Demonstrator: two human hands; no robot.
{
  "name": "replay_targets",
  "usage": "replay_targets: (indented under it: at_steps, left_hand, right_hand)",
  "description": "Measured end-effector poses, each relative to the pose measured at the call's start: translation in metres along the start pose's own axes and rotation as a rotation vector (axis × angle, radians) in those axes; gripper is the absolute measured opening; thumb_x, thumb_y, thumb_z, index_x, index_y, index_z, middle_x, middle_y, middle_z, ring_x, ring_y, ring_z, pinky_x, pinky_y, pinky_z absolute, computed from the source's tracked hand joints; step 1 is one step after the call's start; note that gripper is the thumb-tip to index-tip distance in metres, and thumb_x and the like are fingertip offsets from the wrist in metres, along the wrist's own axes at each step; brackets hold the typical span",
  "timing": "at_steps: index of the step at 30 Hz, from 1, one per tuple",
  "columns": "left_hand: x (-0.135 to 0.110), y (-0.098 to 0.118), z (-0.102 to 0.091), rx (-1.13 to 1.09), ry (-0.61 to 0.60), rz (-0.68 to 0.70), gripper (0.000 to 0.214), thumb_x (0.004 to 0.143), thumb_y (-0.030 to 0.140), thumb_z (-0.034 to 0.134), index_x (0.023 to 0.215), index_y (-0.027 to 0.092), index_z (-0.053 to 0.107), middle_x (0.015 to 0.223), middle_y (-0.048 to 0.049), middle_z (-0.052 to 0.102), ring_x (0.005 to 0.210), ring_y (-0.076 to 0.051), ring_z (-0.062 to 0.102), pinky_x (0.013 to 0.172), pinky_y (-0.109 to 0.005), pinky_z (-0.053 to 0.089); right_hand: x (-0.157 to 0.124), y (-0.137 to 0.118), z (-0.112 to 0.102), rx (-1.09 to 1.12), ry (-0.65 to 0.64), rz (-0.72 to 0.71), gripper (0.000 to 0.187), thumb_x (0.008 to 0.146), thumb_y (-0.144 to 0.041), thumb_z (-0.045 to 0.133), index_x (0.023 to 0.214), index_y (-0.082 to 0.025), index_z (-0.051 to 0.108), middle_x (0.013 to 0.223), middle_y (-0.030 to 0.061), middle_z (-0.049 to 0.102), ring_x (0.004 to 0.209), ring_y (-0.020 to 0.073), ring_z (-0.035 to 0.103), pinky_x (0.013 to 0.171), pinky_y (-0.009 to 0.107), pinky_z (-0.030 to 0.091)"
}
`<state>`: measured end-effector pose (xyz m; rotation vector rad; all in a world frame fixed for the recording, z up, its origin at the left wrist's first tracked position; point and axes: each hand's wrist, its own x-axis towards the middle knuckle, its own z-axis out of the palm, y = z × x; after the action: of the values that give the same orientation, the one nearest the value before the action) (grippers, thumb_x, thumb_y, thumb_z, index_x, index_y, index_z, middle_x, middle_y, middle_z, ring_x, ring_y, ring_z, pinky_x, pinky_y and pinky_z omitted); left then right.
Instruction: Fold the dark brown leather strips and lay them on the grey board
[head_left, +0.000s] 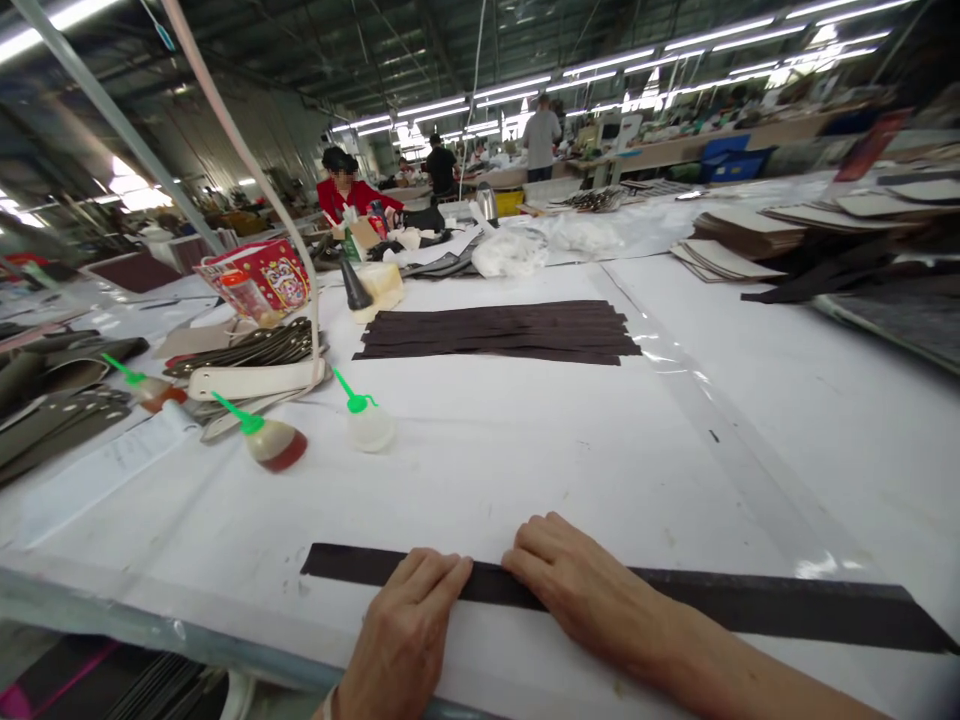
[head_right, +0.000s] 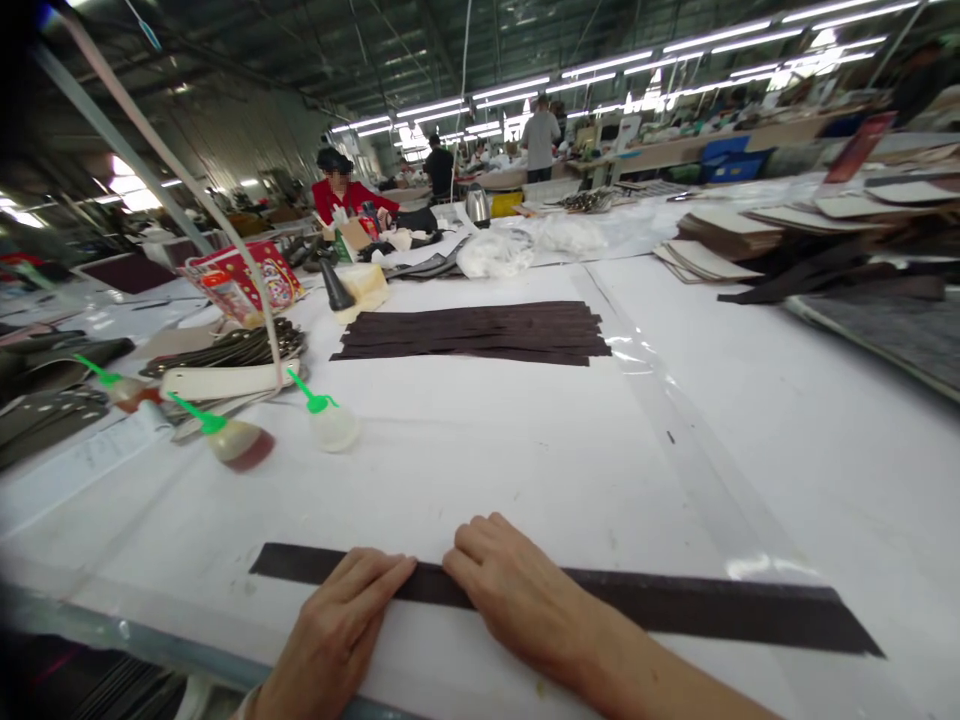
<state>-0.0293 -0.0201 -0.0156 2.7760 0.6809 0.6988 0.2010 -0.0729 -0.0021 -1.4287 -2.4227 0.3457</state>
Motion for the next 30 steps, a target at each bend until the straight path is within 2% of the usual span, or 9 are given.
replay_targets:
  at_steps: [11,21,25,30]
  left_hand:
    - [-0.001,-0.002,0.002,0.101,-0.054,0.039,0.050,0.087,0.001,0.035,0.133,0.015,0.049,0.108,-0.0099,0.062,0.098,-0.021,0.056,0.087,-0.037,0.055]
    - [0.004,0.005,-0.001,0.253,-0.198,0.061,0.061,0.082,0.001,0.038,0.140,0.020,0.041,0.106,-0.0097,0.055,0.093,-0.022,0.051,0.081,-0.038,0.055]
    - [0.008,0.007,-0.003,0.346,-0.233,0.102,0.068,0.079,0.000,0.039,0.144,0.023,0.036,0.097,-0.0078,0.054,0.087,-0.022,0.050,0.077,-0.036,0.055]
    - [0.009,0.009,-0.003,0.423,-0.252,0.132,0.074,0.078,-0.002,0.039,0.145,0.028,0.032,0.097,-0.0066,0.052,0.085,-0.020,0.049,0.076,-0.033,0.054]
  right_hand:
    - [-0.011,0.001,-0.006,-0.226,0.040,-0.191,0.009,0.094,-0.012,0.048,0.097,-0.014,0.057,0.084,0.0032,0.052,0.076,0.0186,0.042,0.074,0.035,0.033]
    - [-0.023,0.002,-0.011,-0.265,0.041,-0.197,0.015,0.096,-0.010,0.042,0.100,-0.012,0.057,0.084,0.0041,0.051,0.076,0.0182,0.042,0.078,0.035,0.033]
    - [-0.031,0.006,-0.015,-0.281,0.043,-0.203,0.018,0.096,-0.010,0.041,0.101,-0.011,0.058,0.083,0.0049,0.051,0.075,0.0186,0.041,0.077,0.036,0.034]
    - [-0.042,0.010,-0.022,-0.279,0.055,-0.199,0.019,0.095,-0.008,0.041,0.097,-0.012,0.059,0.083,0.0048,0.051,0.074,0.0180,0.041,0.077,0.035,0.035]
